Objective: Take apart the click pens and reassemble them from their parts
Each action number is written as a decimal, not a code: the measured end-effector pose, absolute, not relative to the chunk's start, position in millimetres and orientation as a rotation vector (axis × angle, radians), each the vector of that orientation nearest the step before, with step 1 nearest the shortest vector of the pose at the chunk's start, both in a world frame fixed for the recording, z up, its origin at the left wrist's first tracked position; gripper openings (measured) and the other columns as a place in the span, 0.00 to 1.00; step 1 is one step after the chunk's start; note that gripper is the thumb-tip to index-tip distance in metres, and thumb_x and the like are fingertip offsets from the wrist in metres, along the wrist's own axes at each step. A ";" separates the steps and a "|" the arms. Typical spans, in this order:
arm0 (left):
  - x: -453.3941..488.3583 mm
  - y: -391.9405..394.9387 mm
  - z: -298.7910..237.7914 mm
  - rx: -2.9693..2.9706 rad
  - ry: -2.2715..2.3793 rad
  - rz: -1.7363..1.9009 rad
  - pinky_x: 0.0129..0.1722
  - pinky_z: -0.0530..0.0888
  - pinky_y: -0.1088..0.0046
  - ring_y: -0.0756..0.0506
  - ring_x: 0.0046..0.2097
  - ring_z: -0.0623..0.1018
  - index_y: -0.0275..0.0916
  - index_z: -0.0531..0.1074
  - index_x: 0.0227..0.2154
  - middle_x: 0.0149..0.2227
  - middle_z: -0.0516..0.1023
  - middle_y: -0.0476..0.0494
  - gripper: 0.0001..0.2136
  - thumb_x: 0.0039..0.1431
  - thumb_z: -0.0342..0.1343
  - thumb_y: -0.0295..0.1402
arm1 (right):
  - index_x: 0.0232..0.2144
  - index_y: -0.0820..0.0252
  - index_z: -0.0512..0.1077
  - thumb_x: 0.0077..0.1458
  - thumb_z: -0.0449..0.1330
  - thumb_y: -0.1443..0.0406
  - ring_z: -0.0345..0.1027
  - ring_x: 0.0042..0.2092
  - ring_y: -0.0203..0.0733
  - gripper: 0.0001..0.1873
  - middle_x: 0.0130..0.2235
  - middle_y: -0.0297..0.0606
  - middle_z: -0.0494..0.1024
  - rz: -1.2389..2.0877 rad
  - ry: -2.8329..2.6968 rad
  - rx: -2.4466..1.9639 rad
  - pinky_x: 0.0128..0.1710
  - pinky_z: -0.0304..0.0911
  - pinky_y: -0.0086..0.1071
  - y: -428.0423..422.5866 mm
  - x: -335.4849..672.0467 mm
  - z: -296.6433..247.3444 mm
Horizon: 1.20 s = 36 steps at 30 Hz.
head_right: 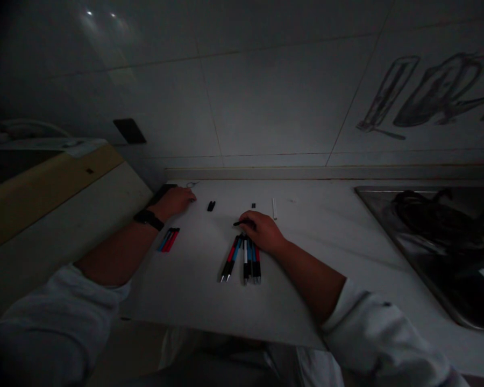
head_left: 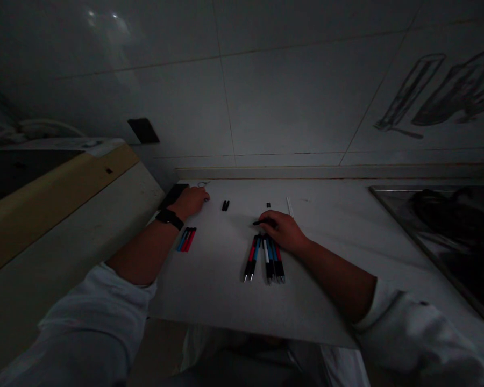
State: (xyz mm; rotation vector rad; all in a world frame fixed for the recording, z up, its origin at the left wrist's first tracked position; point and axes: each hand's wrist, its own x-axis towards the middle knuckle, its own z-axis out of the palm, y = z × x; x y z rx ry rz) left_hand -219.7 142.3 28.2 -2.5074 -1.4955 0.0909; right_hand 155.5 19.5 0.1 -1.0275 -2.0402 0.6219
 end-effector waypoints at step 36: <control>-222.9 145.7 28.0 -2.564 -1.454 0.089 0.52 0.70 0.61 0.40 0.52 0.79 0.44 0.81 0.47 0.50 0.82 0.39 0.18 0.60 0.51 0.25 | 0.42 0.54 0.78 0.63 0.63 0.66 0.71 0.35 0.38 0.05 0.36 0.34 0.80 0.619 -2.098 -1.044 0.38 0.63 0.32 21.7 157.5 -0.3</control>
